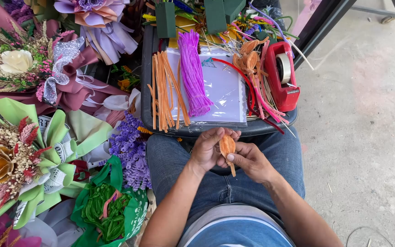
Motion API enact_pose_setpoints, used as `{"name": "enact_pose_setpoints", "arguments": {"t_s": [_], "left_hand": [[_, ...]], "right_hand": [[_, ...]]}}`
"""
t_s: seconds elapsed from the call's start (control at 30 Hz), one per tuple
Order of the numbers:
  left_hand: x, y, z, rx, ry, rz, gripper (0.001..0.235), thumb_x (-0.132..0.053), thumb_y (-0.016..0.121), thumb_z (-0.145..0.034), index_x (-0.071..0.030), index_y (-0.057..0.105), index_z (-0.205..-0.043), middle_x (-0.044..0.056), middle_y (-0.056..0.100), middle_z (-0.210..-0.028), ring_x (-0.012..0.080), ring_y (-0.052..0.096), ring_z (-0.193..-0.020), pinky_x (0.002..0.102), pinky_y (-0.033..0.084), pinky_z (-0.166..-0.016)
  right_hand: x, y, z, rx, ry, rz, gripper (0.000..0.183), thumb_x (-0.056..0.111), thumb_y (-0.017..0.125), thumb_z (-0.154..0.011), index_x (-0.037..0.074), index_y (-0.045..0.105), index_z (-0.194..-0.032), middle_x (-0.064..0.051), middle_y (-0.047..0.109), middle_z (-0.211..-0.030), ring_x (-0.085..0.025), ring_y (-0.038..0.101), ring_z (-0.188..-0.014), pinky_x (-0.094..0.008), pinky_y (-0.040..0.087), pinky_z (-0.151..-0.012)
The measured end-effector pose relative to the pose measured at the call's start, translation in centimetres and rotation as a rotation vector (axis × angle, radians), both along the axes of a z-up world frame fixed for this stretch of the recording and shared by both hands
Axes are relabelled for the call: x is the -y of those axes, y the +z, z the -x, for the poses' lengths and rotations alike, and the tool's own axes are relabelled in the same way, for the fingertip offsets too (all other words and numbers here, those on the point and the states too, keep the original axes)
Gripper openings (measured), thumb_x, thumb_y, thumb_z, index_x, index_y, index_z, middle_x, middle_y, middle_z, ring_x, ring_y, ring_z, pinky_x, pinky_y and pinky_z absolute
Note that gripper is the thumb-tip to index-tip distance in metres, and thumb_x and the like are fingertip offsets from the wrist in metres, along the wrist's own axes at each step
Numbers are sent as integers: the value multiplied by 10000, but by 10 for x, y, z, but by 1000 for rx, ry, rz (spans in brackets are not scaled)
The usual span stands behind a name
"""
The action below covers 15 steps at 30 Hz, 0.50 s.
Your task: The person sits and uses their hands to twist and shape orange pipe cleaners into a flower-like form. They gather multiple pipe cleaners, align them, and twist them together to create the petals and stem of the craft.
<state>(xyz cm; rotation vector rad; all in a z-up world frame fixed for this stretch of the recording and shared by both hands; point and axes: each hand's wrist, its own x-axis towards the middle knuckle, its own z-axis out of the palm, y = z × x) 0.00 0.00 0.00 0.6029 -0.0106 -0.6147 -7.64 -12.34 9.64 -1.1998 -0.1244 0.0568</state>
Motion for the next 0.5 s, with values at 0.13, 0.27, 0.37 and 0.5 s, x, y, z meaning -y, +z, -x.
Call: {"name": "enact_pose_setpoints", "arguments": {"t_s": [0.13,0.27,0.37,0.5], "left_hand": [[-4,33,-5,202,5,-254,225,-195,717,-949,24,754,-983,178,751,-778,162,679,-466,229,537,-300],[-14,56,-4,410,64,-506,169,-158,767,-936,-35,780,-821,123,691,-626,124,617,-531,253,522,-435],[-13,59,-7,458,101,-641,221,-226,791,-938,-64,801,-789,58,675,-589,43,552,-602,206,455,-492],[-1,17,-10,167,62,-532,249,-205,782,-920,-66,747,-717,31,666,-571,60,584,-464,163,444,-407]], "right_hand": [[15,-20,1,-65,-44,35,122,19,728,-902,-85,728,-838,-168,768,-722,-151,759,-684,-244,605,-612],[19,-37,0,-90,-64,85,109,-2,753,-874,-99,729,-830,-181,765,-711,-171,771,-687,-260,626,-614],[22,-48,-4,-37,-71,120,106,-12,793,-837,-97,729,-833,-164,753,-684,-144,741,-643,-226,587,-566],[22,-37,-12,183,-89,221,98,1,836,-786,-55,758,-765,-125,743,-594,-52,595,-531,-170,466,-435]]}}
